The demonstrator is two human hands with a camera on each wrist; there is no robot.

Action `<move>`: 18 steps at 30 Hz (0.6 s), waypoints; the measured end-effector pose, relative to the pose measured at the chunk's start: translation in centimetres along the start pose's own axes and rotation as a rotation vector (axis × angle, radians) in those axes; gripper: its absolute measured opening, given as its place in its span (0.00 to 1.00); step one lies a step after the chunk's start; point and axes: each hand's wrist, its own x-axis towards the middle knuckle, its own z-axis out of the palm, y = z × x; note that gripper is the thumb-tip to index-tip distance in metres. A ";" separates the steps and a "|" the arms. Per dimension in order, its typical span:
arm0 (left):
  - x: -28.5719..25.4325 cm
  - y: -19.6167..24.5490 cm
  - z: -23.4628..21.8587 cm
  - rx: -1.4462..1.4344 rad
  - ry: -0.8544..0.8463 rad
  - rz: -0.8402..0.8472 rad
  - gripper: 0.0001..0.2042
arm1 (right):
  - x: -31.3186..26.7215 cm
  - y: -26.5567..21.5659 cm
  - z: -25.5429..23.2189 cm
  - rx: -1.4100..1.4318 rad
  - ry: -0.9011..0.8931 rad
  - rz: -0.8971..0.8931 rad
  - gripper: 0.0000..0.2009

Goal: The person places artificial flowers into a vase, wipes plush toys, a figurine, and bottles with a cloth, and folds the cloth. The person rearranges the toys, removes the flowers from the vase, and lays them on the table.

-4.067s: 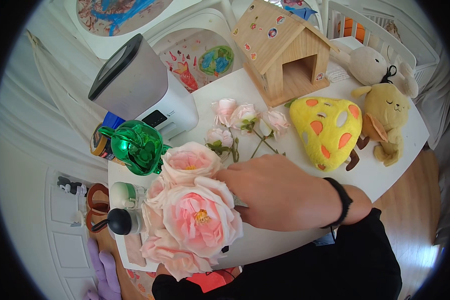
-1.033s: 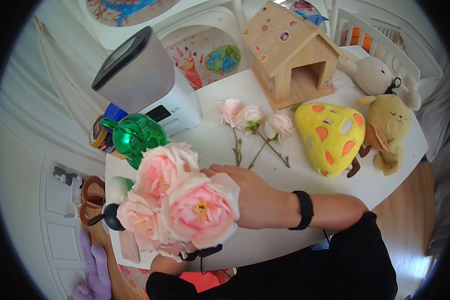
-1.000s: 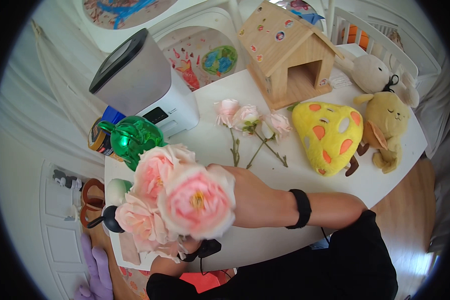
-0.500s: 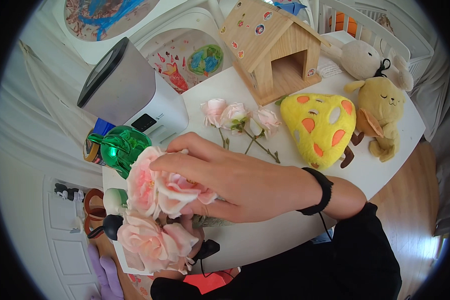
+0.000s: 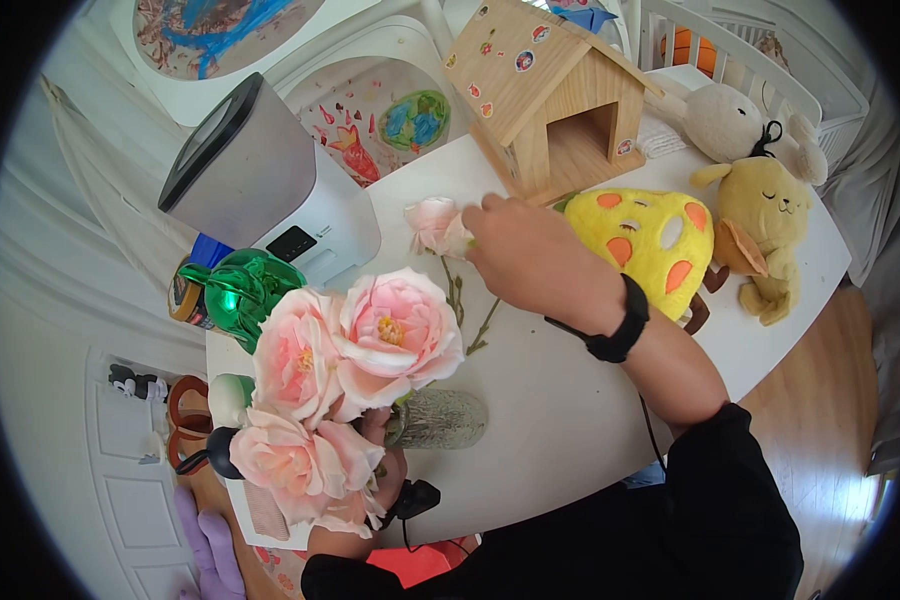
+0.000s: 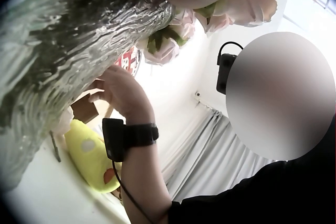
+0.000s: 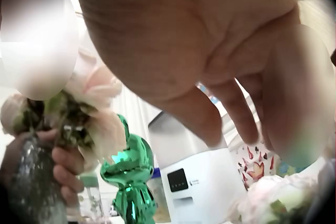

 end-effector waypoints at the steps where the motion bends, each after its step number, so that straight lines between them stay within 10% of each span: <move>1: 0.0 0.0 0.0 0.000 -0.002 -0.001 0.16 | -0.3 0.7 1.2 -0.266 -0.083 -0.034 0.09; 13: 0.2 0.2 0.1 0.004 -0.021 -0.012 0.15 | 0.4 1.5 7.2 -0.265 -0.048 0.193 0.16; 18: 0.2 0.2 0.1 0.001 -0.022 -0.015 0.15 | 0.6 0.8 6.9 -0.271 0.060 0.017 0.14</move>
